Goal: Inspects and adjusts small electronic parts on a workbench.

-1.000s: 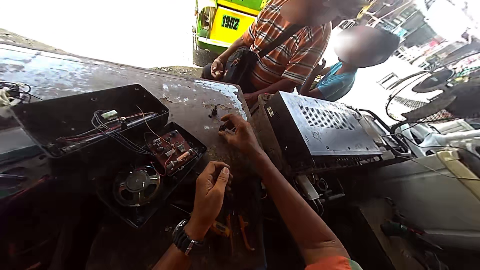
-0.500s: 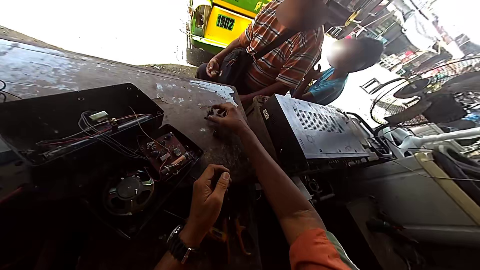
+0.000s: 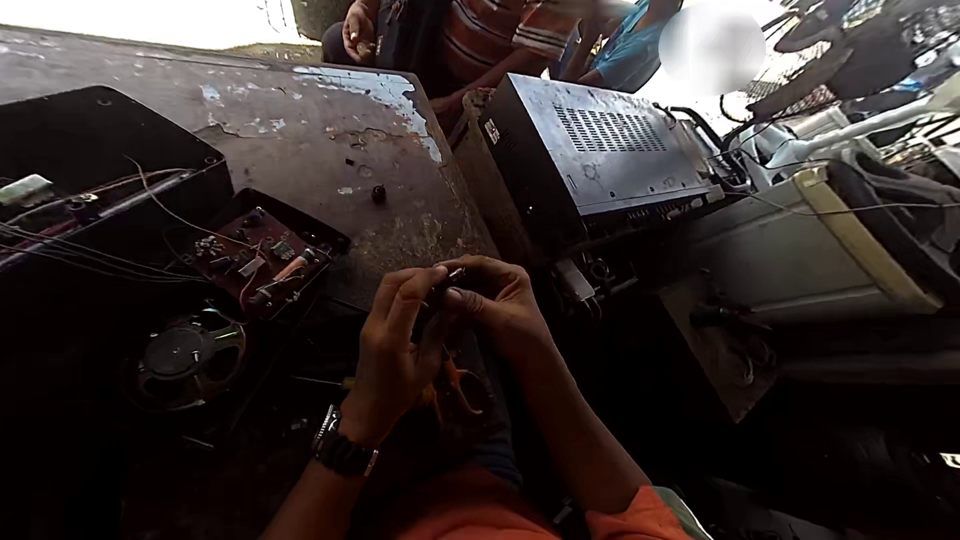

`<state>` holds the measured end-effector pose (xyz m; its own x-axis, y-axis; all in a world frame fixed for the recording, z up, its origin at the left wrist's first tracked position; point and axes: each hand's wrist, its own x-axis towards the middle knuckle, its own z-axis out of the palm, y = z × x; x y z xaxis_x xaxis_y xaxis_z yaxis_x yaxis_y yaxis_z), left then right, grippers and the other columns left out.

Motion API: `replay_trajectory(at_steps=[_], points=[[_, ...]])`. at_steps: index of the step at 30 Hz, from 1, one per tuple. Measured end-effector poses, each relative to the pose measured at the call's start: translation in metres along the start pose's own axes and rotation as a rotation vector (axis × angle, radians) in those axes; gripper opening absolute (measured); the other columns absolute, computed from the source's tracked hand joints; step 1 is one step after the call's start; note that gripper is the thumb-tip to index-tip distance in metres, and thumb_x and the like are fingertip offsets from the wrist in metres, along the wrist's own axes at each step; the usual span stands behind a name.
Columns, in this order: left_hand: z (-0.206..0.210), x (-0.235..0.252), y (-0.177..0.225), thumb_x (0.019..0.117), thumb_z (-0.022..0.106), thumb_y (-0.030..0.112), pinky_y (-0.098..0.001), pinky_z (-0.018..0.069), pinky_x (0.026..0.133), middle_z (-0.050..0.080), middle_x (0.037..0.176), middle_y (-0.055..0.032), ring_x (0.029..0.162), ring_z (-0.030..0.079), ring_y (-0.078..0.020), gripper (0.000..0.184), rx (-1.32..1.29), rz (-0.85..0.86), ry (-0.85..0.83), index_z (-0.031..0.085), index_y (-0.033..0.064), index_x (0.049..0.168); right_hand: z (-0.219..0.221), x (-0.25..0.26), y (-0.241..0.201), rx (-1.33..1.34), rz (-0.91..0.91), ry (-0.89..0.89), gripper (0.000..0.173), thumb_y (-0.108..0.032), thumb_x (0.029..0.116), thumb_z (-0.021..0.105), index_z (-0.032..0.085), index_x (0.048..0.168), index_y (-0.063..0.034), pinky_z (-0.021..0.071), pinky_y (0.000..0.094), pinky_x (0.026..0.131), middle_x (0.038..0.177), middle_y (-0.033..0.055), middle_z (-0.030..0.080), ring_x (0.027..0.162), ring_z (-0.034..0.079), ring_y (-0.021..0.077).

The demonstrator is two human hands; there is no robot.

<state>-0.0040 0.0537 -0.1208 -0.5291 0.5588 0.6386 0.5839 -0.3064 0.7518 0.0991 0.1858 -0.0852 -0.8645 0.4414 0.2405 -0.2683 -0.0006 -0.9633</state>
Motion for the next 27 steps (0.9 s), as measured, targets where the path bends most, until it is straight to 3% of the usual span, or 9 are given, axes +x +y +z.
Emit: replay_trajectory(at_steps=[6, 11, 16, 18, 20, 23, 25, 27], points=[[0.001, -0.004, 0.001, 0.0975, 0.069, 0.012, -0.0243, 0.0568, 0.091, 0.065, 0.117, -0.0089, 0.105, 0.065, -0.0106, 0.026, 0.08, 0.075, -0.117, 0.067, 0.0007, 0.121, -0.013, -0.028, 0.004, -0.022, -0.04, -0.003, 0.031, -0.002, 0.0936, 0.072, 0.062, 0.122, 0.0054, 0.0619, 0.032, 0.079, 0.107, 0.0163, 0.07, 0.087, 0.071, 0.0166], [0.002, -0.005, 0.0, 0.0955, 0.07, 0.01, -0.0267, 0.0569, 0.094, 0.067, 0.115, -0.0097, 0.107, 0.066, -0.0126, 0.026, 0.035, 0.085, -0.215, 0.068, -0.0015, 0.119, -0.025, -0.038, -0.002, -0.55, -0.239, 0.034, 0.014, -0.002, 0.0973, 0.066, 0.069, 0.109, 0.0049, 0.0609, 0.0269, 0.076, 0.1, 0.0096, 0.069, 0.084, 0.067, 0.0115], [0.002, -0.007, 0.0, 0.0941, 0.07, 0.006, -0.0277, 0.0561, 0.096, 0.065, 0.115, -0.0115, 0.109, 0.066, -0.0141, 0.025, 0.017, 0.114, -0.299, 0.067, -0.0027, 0.117, -0.028, -0.05, 0.0, -0.902, -0.285, -0.04, 0.019, -0.013, 0.1056, 0.055, 0.069, 0.104, -0.0003, 0.0549, 0.0326, 0.094, 0.101, 0.0083, 0.066, 0.103, 0.063, 0.0181], [0.002, -0.008, 0.001, 0.0947, 0.069, 0.006, -0.0276, 0.0563, 0.097, 0.066, 0.115, -0.0113, 0.11, 0.066, -0.0144, 0.024, 0.005, 0.125, -0.333, 0.067, -0.0027, 0.117, -0.028, -0.055, 0.0, -0.898, -0.27, -0.048, 0.022, -0.014, 0.1067, 0.051, 0.067, 0.098, -0.0007, 0.0548, 0.0293, 0.086, 0.095, 0.0072, 0.063, 0.095, 0.062, 0.0156], [0.004, -0.009, 0.003, 0.0953, 0.068, 0.005, -0.0274, 0.0567, 0.096, 0.066, 0.114, -0.0108, 0.109, 0.066, -0.0145, 0.022, -0.006, 0.14, -0.357, 0.067, -0.0024, 0.116, -0.027, -0.061, 0.0, -0.814, -0.205, -0.016, 0.03, -0.015, 0.1084, 0.045, 0.065, 0.09, -0.0019, 0.0523, 0.0253, 0.068, 0.081, 0.0036, 0.059, 0.075, 0.059, 0.0106], [0.002, -0.008, 0.001, 0.0949, 0.068, 0.005, -0.0282, 0.0557, 0.097, 0.066, 0.116, -0.0116, 0.111, 0.065, -0.0156, 0.019, 0.026, 0.152, -0.352, 0.068, -0.0017, 0.113, -0.028, -0.07, -0.007, -0.423, 0.081, 0.066, 0.044, -0.024, 0.1115, 0.034, 0.057, 0.08, -0.0046, 0.0404, 0.0232, 0.045, 0.063, 0.0033, 0.051, 0.05, 0.048, 0.0104], [-0.006, -0.004, -0.003, 0.0933, 0.072, 0.005, -0.03, 0.0569, 0.096, 0.066, 0.117, -0.0118, 0.11, 0.066, -0.016, 0.022, 0.027, 0.113, -0.316, 0.068, -0.0021, 0.113, -0.037, -0.077, -0.012, -0.211, 0.191, 0.125, 0.048, -0.032, 0.1115, 0.031, 0.056, 0.079, -0.0077, 0.0364, 0.0226, 0.043, 0.061, 0.0032, 0.05, 0.047, 0.044, 0.0096], [-0.01, -0.002, -0.003, 0.0927, 0.074, 0.006, -0.0295, 0.0601, 0.093, 0.066, 0.119, -0.0096, 0.106, 0.068, -0.0139, 0.028, -0.047, 0.041, -0.298, 0.065, -0.002, 0.118, -0.045, -0.084, -0.016, -0.289, 0.169, 0.134, 0.043, -0.03, 0.1129, 0.033, 0.061, 0.091, -0.0049, 0.042, 0.022, 0.048, 0.07, 0.0053, 0.056, 0.054, 0.05, 0.0107]])
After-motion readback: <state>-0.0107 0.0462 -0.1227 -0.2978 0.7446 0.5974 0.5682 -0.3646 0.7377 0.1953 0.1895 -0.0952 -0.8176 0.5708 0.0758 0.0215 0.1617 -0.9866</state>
